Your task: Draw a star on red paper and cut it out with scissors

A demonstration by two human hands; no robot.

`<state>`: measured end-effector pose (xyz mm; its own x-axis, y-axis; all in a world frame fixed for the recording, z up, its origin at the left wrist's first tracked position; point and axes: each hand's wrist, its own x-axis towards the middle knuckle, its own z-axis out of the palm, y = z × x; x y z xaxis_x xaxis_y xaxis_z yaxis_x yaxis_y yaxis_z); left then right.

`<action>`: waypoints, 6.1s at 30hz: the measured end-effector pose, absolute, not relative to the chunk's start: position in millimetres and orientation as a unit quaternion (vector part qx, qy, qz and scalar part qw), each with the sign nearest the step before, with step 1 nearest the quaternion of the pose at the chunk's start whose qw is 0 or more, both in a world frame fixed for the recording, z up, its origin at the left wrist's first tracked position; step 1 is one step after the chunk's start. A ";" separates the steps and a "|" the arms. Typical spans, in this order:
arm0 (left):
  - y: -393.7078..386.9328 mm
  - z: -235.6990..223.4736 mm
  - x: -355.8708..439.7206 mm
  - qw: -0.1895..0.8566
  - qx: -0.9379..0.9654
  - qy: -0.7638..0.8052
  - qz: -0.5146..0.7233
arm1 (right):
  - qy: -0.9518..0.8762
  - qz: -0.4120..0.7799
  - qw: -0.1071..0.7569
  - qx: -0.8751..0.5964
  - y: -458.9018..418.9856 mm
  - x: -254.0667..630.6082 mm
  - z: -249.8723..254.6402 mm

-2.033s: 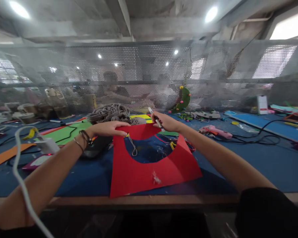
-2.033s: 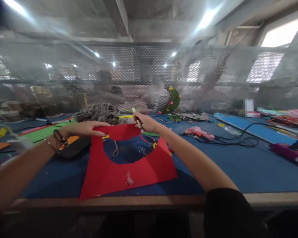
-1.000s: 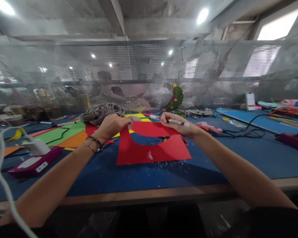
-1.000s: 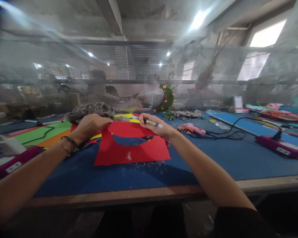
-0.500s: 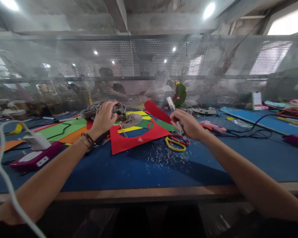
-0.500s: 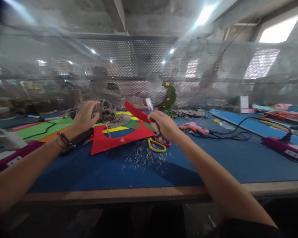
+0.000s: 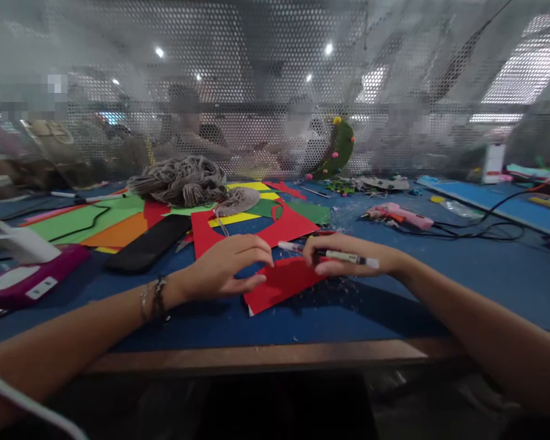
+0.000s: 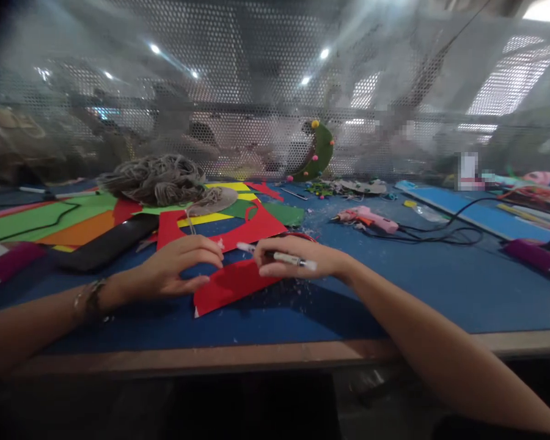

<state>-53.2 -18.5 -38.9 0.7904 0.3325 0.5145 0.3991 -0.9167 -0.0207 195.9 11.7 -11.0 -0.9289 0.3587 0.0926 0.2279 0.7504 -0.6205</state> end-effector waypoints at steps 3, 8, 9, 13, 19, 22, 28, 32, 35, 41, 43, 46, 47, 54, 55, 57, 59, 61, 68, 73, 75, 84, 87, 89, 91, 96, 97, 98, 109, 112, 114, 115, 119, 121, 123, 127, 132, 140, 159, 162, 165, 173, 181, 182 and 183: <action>-24.3 -43.1 -44.2 0.119 -0.905 -0.230 -0.338 | -0.888 0.385 0.212 -0.134 2.4 190.3 -11.5; -42.2 -38.4 -31.4 0.185 -0.927 -0.252 -0.205 | -0.926 0.317 0.181 -0.100 -26.6 169.0 -13.8; -45.2 -37.0 -29.5 0.186 -0.926 -0.264 -0.196 | -0.924 0.316 0.193 -0.098 -30.1 165.9 -14.2; -48.5 -33.2 -25.5 0.211 -0.925 -0.258 -0.181 | -0.909 0.346 0.203 -0.112 -31.7 162.2 -14.4; -38.2 -32.6 -43.0 0.152 -0.921 -0.318 -0.165 | -0.858 0.418 0.276 -0.117 -14.1 190.2 -6.1; -32.0 -31.6 -62.6 0.123 -0.895 -0.376 -0.207 | -0.746 0.411 0.497 -0.168 5.6 208.9 -0.8; -24.9 -36.2 -71.3 0.074 -0.960 -0.245 -0.114 | -0.764 0.341 0.450 -0.313 23.6 199.9 -16.0; -25.9 -45.2 -71.2 0.067 -0.973 -0.215 -0.052 | -0.766 0.319 0.407 -0.381 19.0 184.9 -30.5; -28.1 -50.3 -75.4 0.101 -0.975 -0.190 -0.045 | -0.760 0.342 0.386 -0.396 16.2 173.9 -33.5; -32.0 -54.1 -78.2 0.108 -0.970 -0.185 -0.113 | -0.788 0.410 0.273 -0.370 3.0 142.9 -42.6; -31.8 -54.5 -77.3 0.106 -0.968 -0.192 -0.123 | -0.787 0.415 0.266 -0.371 1.4 137.6 -47.3; -30.2 -55.7 -75.9 0.093 -0.965 -0.199 -0.144 | -0.790 0.387 0.275 -0.388 3.2 136.6 -51.4; -29.5 -56.2 -75.5 0.087 -0.964 -0.200 -0.149 | -0.791 0.374 0.278 -0.396 4.1 137.2 -51.9; -28.7 -60.2 -78.2 0.049 -0.964 -0.208 -0.157 | -0.805 0.346 0.267 -0.403 5.6 137.9 -52.1; -29.1 -61.1 -79.4 0.042 -0.964 -0.210 -0.157 | -0.807 0.342 0.260 -0.405 5.7 137.8 -52.1; -29.7 -63.3 -81.8 0.028 -0.962 -0.221 -0.157 | -0.812 0.336 0.249 -0.407 5.9 137.5 -52.0; -29.9 -65.7 -83.7 0.017 -0.960 -0.233 -0.154 | -0.816 0.334 0.245 -0.404 6.0 137.7 -51.9; -29.7 -67.5 -84.8 0.010 -0.960 -0.237 -0.151 | -0.818 0.334 0.242 -0.401 5.7 138.2 -51.9; -31.6 -70.0 -85.6 -0.003 -0.959 -0.241 -0.149 | -0.828 0.297 0.250 -0.404 3.7 141.5 -53.0; -34.7 -71.1 -84.7 -0.003 -0.948 -0.270 -0.167 | -0.829 0.279 0.257 -0.411 3.5 141.4 -52.2; -34.6 -71.0 -84.1 -0.001 -0.949 -0.270 -0.164 | -0.826 0.280 0.262 -0.413 3.4 141.5 -51.4; -35.6 -71.7 -83.7 -0.011 -0.946 -0.277 -0.170 | -0.813 0.231 0.278 -0.457 6.9 149.9 -50.5; -37.5 -72.0 -84.5 -0.017 -0.942 -0.289 -0.172 | -0.815 0.218 0.278 -0.459 6.4 152.6 -50.4; -37.8 -72.8 -84.7 -0.019 -0.939 -0.296 -0.176 | -0.815 0.207 0.276 -0.465 6.3 153.4 -49.9; -37.3 -74.0 -84.4 -0.017 -0.937 -0.300 -0.180 | -0.816 0.197 0.273 -0.469 6.5 153.4 -49.1; -36.6 -75.6 -83.9 -0.010 -0.938 -0.293 -0.183 | -0.818 0.182 0.274 -0.473 7.8 152.9 -46.3; -36.8 -75.2 -84.0 -0.009 -0.938 -0.291 -0.186 | -0.817 0.182 0.273 -0.475 8.2 153.0 -45.8; -36.9 -74.7 -84.2 -0.007 -0.938 -0.288 -0.191 | -0.816 0.183 0.270 -0.477 8.5 153.3 -45.4; -33.6 -74.1 -85.3 0.006 -0.948 -0.267 -0.172 | -0.761 0.311 0.309 -0.478 14.2 159.8 -47.5; -33.3 -72.5 -85.2 0.018 -0.953 -0.257 -0.157 | -0.696 0.405 0.384 -0.452 17.2 160.8 -48.8; -33.1 -69.9 -84.8 0.032 -0.957 -0.249 -0.144 | -0.699 0.380 0.411 -0.445 18.1 160.0 -48.1; -33.0 -68.5 -84.6 0.039 -0.959 -0.246 -0.139 | -0.721 0.342 0.406 -0.444 18.1 159.5 -47.2; -32.3 -65.8 -84.8 0.049 -0.962 -0.240 -0.117 | -0.876 0.153 0.262 -0.374 18.0 163.0 -43.9; -31.8 -66.7 -85.6 0.050 -0.963 -0.238 -0.112 | -0.914 0.092 0.192 -0.345 18.7 168.0 -43.4; -31.1 -67.9 -86.4 0.056 -0.962 -0.240 -0.115 | -0.927 0.065 0.153 -0.336 19.2 172.7 -42.6; -30.1 -68.2 -86.6 0.073 -0.956 -0.256 -0.122 | -0.932 0.079 0.090 -0.342 14.0 173.3 -37.2; -30.1 -66.4 -85.5 0.072 -0.961 -0.236 -0.121 | -0.934 0.079 0.073 -0.342 3.8 165.0 -34.3; -29.9 -67.9 -88.3 0.045 -0.965 -0.225 -0.130 | -0.903 0.122 0.241 -0.335 3.9 160.4 -39.0; -30.7 -66.2 -91.2 0.044 -0.966 -0.226 -0.117 | -0.794 0.323 0.290 -0.425 4.5 154.7 -48.2; -30.9 -67.1 -90.5 0.041 -0.965 -0.228 -0.123 | -0.800 0.313 0.279 -0.430 3.8 154.9 -48.5; -30.8 -68.4 -89.3 0.040 -0.962 -0.232 -0.136 | -0.813 0.291 0.269 -0.426 2.9 156.1 -49.6; -31.3 -68.2 -88.3 0.048 -0.960 -0.238 -0.139 | -0.825 0.275 0.263 -0.417 3.3 158.0 -51.4; -30.1 -69.3 -88.7 0.057 -0.962 -0.233 -0.131 | -0.837 0.271 0.244 -0.407 3.0 155.6 -50.4; -30.0 -69.2 -88.9 0.057 -0.962 -0.233 -0.130 | -0.840 0.271 0.241 -0.404 2.9 155.7 -49.9; -30.1 -68.9 -89.0 0.057 -0.962 -0.234 -0.130 | -0.842 0.272 0.238 -0.400 2.8 155.9 -49.5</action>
<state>-89.0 -30.1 -68.9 0.8562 0.4360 0.2772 0.4657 -0.8836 -0.0486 155.9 2.8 -49.5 -0.5660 0.8038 0.1832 0.5443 0.5313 -0.6492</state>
